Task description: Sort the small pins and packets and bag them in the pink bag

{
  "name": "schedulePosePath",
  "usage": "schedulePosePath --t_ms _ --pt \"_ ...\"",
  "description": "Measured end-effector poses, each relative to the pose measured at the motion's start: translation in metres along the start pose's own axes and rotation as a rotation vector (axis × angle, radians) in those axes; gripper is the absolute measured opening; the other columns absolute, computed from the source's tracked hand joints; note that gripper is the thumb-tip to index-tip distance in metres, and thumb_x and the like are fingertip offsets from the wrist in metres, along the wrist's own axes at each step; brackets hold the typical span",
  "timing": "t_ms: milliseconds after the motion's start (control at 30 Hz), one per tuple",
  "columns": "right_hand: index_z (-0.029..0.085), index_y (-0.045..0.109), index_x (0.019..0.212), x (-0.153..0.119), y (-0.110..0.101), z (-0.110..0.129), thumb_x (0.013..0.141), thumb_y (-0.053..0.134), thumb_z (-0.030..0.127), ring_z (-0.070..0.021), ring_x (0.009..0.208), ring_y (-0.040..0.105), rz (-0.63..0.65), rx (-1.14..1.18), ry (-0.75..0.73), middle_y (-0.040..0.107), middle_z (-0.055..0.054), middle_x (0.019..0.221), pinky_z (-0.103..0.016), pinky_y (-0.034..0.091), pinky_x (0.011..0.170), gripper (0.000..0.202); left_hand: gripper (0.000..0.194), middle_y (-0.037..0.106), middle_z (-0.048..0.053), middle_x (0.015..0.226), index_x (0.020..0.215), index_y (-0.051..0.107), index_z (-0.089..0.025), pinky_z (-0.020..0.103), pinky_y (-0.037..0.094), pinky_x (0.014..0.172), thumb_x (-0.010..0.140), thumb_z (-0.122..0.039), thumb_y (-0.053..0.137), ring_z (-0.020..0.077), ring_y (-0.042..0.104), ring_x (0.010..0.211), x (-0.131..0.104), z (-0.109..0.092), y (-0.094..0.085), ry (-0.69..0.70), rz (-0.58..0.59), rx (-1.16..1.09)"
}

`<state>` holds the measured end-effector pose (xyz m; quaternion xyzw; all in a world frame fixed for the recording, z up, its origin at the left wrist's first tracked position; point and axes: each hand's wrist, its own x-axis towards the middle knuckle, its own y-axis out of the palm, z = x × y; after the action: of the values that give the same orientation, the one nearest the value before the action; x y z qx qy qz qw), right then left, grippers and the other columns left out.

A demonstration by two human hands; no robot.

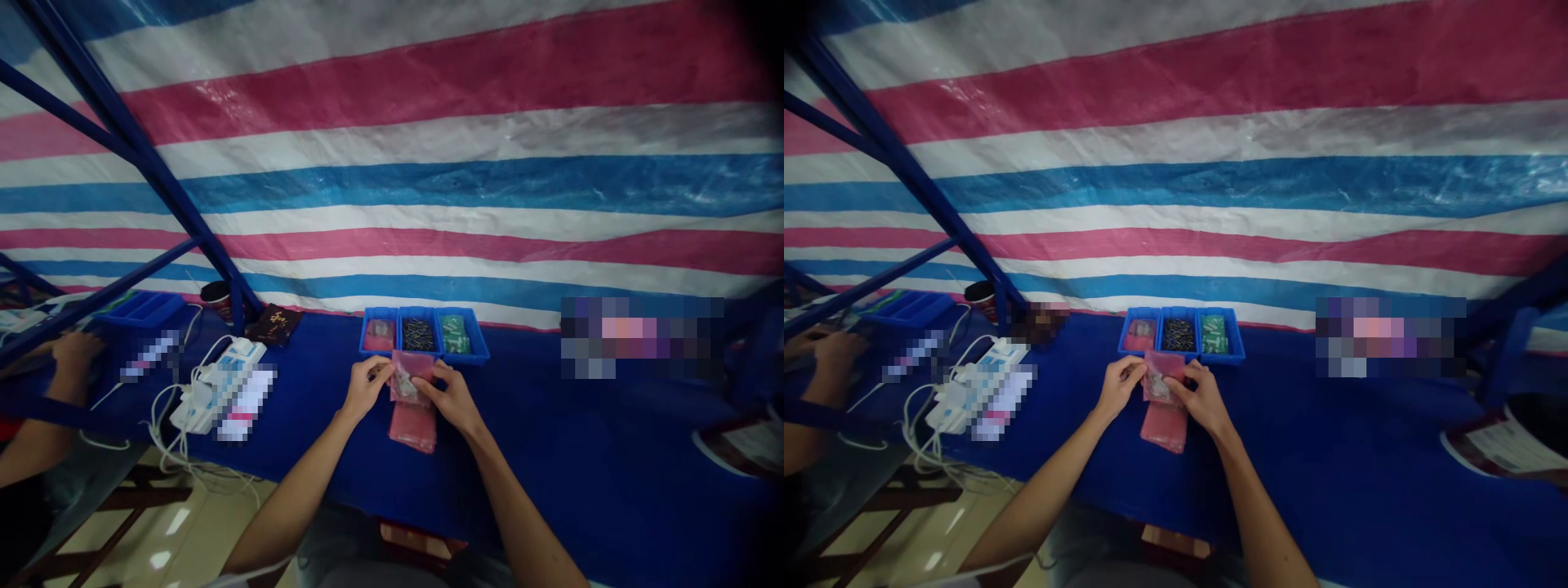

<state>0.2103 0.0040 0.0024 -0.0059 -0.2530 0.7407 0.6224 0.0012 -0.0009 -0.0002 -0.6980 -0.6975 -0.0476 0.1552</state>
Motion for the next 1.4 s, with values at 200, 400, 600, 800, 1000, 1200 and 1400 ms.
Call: schedulePosePath --t_ms 200,400,600,800,1000,1200,1400 --pt "0.020 0.073 0.079 0.001 -0.002 -0.002 0.084 0.070 0.047 -0.0235 0.084 0.062 -0.064 0.170 0.028 0.072 -0.005 0.088 -0.036 0.048 0.082 0.028 0.031 0.064 0.002 0.069 0.079 0.070 -0.012 0.023 0.038 0.062 0.088 -0.041 0.065 0.0120 0.050 0.062 -0.001 -0.008 0.003 0.073 0.165 0.138" --pt "0.021 0.075 0.095 0.000 0.003 0.000 0.083 0.071 0.044 -0.0261 0.095 0.064 0.047 0.070 0.005 0.072 -0.007 0.102 -0.040 0.046 0.090 0.026 0.033 0.060 0.001 0.068 0.077 0.068 -0.012 0.024 0.036 0.061 0.090 -0.042 0.062 0.0120 0.047 0.061 -0.001 -0.012 0.001 0.085 0.124 0.153" --pt "0.021 0.074 0.089 -0.002 0.005 0.000 0.088 0.066 0.043 -0.0253 0.090 0.065 0.044 0.043 -0.064 0.074 -0.006 0.096 -0.038 0.046 0.087 0.023 0.031 0.058 0.001 0.070 0.080 0.067 -0.013 0.024 0.035 0.063 0.089 -0.042 0.062 0.0123 0.046 0.064 -0.002 -0.012 0.003 0.091 0.167 0.171" --pt "0.024 0.073 0.095 -0.001 0.008 -0.001 0.088 0.066 0.045 -0.0265 0.098 0.063 0.056 -0.007 -0.066 0.073 -0.006 0.105 -0.041 0.043 0.093 0.024 0.037 0.047 -0.003 0.064 0.068 0.057 -0.014 0.024 0.032 0.060 0.089 -0.044 0.062 0.0115 0.039 0.061 -0.001 -0.012 0.003 0.091 0.146 0.189" --pt "0.021 0.072 0.094 -0.001 0.008 0.001 0.091 0.061 0.044 -0.0252 0.095 0.060 0.072 -0.114 -0.067 0.070 -0.007 0.101 -0.039 0.042 0.089 0.025 0.037 0.043 -0.003 0.064 0.068 0.055 -0.014 0.023 0.029 0.059 0.089 -0.043 0.062 0.0110 0.036 0.061 -0.001 -0.009 0.003 0.071 0.132 0.160" --pt "0.021 0.071 0.091 -0.002 0.008 0.005 0.092 0.059 0.043 -0.0234 0.086 0.060 0.046 -0.116 -0.059 0.070 -0.005 0.093 -0.036 0.042 0.083 0.025 0.036 0.044 -0.003 0.063 0.070 0.057 -0.014 0.023 0.030 0.059 0.088 -0.044 0.064 0.0110 0.036 0.060 0.000 -0.007 0.003 0.056 0.151 0.170" --pt "0.021 0.069 0.087 -0.002 0.011 0.008 0.089 0.062 0.042 -0.0232 0.084 0.060 0.055 -0.135 -0.060 0.069 -0.005 0.089 -0.036 0.041 0.081 0.022 0.036 0.044 -0.004 0.063 0.070 0.055 -0.014 0.023 0.031 0.059 0.091 -0.043 0.060 0.0107 0.037 0.060 -0.001 -0.006 0.002 0.052 0.155 0.204"
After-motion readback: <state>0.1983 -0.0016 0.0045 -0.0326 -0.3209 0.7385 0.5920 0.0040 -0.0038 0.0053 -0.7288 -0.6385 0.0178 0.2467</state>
